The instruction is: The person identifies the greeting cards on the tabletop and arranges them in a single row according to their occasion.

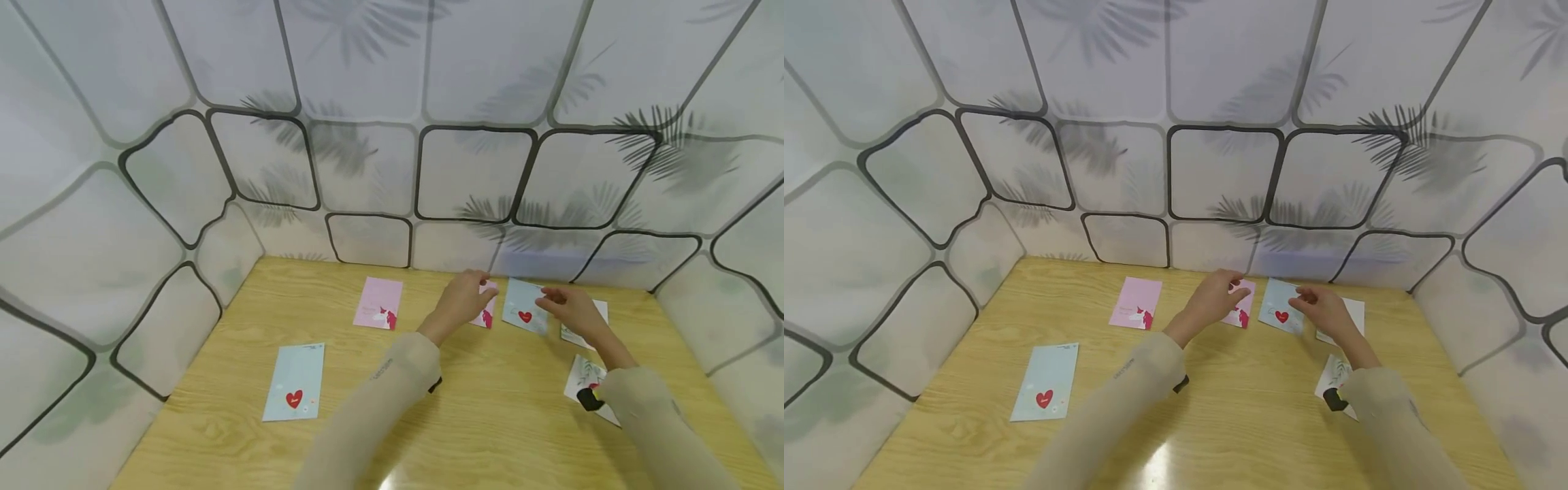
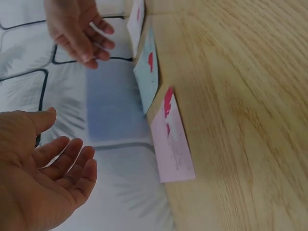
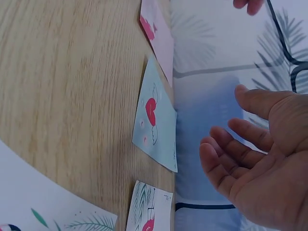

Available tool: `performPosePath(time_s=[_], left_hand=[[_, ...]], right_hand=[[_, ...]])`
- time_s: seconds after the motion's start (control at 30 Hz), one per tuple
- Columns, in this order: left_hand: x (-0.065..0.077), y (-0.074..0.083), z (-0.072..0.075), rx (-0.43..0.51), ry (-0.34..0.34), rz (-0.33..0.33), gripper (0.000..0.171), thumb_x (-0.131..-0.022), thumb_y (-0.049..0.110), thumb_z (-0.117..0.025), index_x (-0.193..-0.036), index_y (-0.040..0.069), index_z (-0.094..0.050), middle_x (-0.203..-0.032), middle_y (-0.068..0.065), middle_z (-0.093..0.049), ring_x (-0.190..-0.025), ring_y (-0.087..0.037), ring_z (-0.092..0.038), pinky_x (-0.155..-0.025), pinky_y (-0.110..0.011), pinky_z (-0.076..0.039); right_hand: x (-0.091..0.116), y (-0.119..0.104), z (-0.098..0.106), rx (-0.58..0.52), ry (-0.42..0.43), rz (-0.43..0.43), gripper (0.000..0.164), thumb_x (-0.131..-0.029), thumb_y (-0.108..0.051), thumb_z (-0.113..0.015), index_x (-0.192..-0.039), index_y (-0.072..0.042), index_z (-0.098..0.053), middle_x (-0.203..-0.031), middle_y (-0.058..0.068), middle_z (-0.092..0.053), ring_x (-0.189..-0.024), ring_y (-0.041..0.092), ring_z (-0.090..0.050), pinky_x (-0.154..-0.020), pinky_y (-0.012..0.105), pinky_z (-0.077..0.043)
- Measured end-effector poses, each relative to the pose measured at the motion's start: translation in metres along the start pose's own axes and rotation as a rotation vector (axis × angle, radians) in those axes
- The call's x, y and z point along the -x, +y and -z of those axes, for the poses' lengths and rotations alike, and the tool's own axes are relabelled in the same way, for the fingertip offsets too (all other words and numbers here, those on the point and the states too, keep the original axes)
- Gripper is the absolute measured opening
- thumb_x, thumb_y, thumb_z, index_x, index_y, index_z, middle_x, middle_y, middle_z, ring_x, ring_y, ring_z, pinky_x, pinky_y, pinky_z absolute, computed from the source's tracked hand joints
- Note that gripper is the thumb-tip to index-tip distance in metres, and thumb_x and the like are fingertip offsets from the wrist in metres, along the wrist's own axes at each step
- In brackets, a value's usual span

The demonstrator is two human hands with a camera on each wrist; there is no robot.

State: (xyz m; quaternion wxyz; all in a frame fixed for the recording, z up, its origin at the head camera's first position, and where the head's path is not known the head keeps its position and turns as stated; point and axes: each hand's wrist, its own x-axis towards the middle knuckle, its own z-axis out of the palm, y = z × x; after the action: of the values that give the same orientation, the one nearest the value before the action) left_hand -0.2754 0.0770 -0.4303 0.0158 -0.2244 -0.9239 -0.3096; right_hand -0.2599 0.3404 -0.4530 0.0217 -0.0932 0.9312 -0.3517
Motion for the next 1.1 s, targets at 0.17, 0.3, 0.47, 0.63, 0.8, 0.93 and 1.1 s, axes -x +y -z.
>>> performPosePath(time_s=[0.17, 0.3, 0.47, 0.63, 0.8, 0.93, 1.1], left_hand=[[-0.015, 0.004, -0.026, -0.103, 0.015, -0.015, 0.043, -0.102, 0.034, -0.068, -0.139, 0.011, -0.065, -0.130, -0.003, -0.068, -0.122, -0.016, -0.062, -0.099, -0.027, -0.051], [-0.024, 0.007, -0.048, -0.155, 0.010, 0.017, 0.046, -0.100, 0.035, -0.070, -0.140, 0.012, -0.064, -0.140, -0.002, -0.064, -0.131, -0.018, -0.056, -0.105, -0.028, -0.048], [-0.030, 0.012, -0.068, -0.248, -0.020, 0.066, 0.046, -0.100, 0.040, -0.069, -0.138, 0.014, -0.066, -0.142, 0.000, -0.062, -0.129, -0.019, -0.055, -0.105, -0.027, -0.047], [-0.032, 0.013, -0.079, -0.330, -0.083, 0.058, 0.049, -0.101, 0.043, -0.066, -0.143, 0.016, -0.062, -0.147, 0.001, -0.055, -0.132, -0.019, -0.051, -0.104, -0.029, -0.047], [-0.032, 0.008, -0.089, -0.374, -0.125, 0.050, 0.049, -0.104, 0.041, -0.063, -0.145, 0.014, -0.060, -0.151, 0.001, -0.052, -0.137, -0.018, -0.046, -0.109, -0.030, -0.043], [-0.031, 0.006, -0.094, -0.390, -0.124, 0.029, 0.044, -0.105, 0.040, -0.061, -0.140, 0.014, -0.063, -0.149, 0.001, -0.055, -0.134, -0.018, -0.048, -0.108, -0.031, -0.043], [-0.030, 0.007, -0.101, -0.464, -0.114, -0.001, 0.036, -0.106, 0.040, -0.058, -0.131, 0.016, -0.067, -0.142, 0.004, -0.059, -0.127, -0.018, -0.051, -0.102, -0.032, -0.046]], right_hand=[[-0.009, 0.007, -0.001, 0.063, 0.049, -0.003, 0.053, -0.104, -0.029, -0.064, -0.134, 0.015, -0.056, -0.121, 0.033, -0.065, -0.112, 0.048, -0.061, -0.090, 0.057, -0.053], [-0.016, 0.016, -0.002, 0.089, 0.060, -0.011, 0.053, -0.103, -0.026, -0.067, -0.133, 0.016, -0.056, -0.121, 0.036, -0.063, -0.110, 0.050, -0.061, -0.091, 0.060, -0.052], [-0.023, 0.025, -0.003, 0.131, 0.027, -0.021, 0.055, -0.101, -0.023, -0.067, -0.135, 0.018, -0.053, -0.130, 0.040, -0.057, -0.114, 0.055, -0.058, -0.093, 0.062, -0.051], [-0.032, 0.031, -0.003, 0.162, 0.021, -0.004, 0.057, -0.099, -0.021, -0.069, -0.134, 0.020, -0.052, -0.134, 0.041, -0.054, -0.116, 0.059, -0.057, -0.095, 0.064, -0.049], [-0.040, 0.037, -0.009, 0.207, 0.024, 0.019, 0.058, -0.096, -0.021, -0.073, -0.130, 0.022, -0.054, -0.131, 0.041, -0.056, -0.117, 0.060, -0.055, -0.099, 0.065, -0.046], [-0.045, 0.041, -0.013, 0.260, 0.039, 0.057, 0.058, -0.093, -0.020, -0.075, -0.127, 0.024, -0.055, -0.126, 0.043, -0.057, -0.116, 0.060, -0.054, -0.100, 0.066, -0.044], [-0.050, 0.048, -0.018, 0.298, 0.079, 0.129, 0.056, -0.090, -0.017, -0.078, -0.120, 0.025, -0.058, -0.116, 0.044, -0.061, -0.109, 0.060, -0.058, -0.096, 0.066, -0.047]])
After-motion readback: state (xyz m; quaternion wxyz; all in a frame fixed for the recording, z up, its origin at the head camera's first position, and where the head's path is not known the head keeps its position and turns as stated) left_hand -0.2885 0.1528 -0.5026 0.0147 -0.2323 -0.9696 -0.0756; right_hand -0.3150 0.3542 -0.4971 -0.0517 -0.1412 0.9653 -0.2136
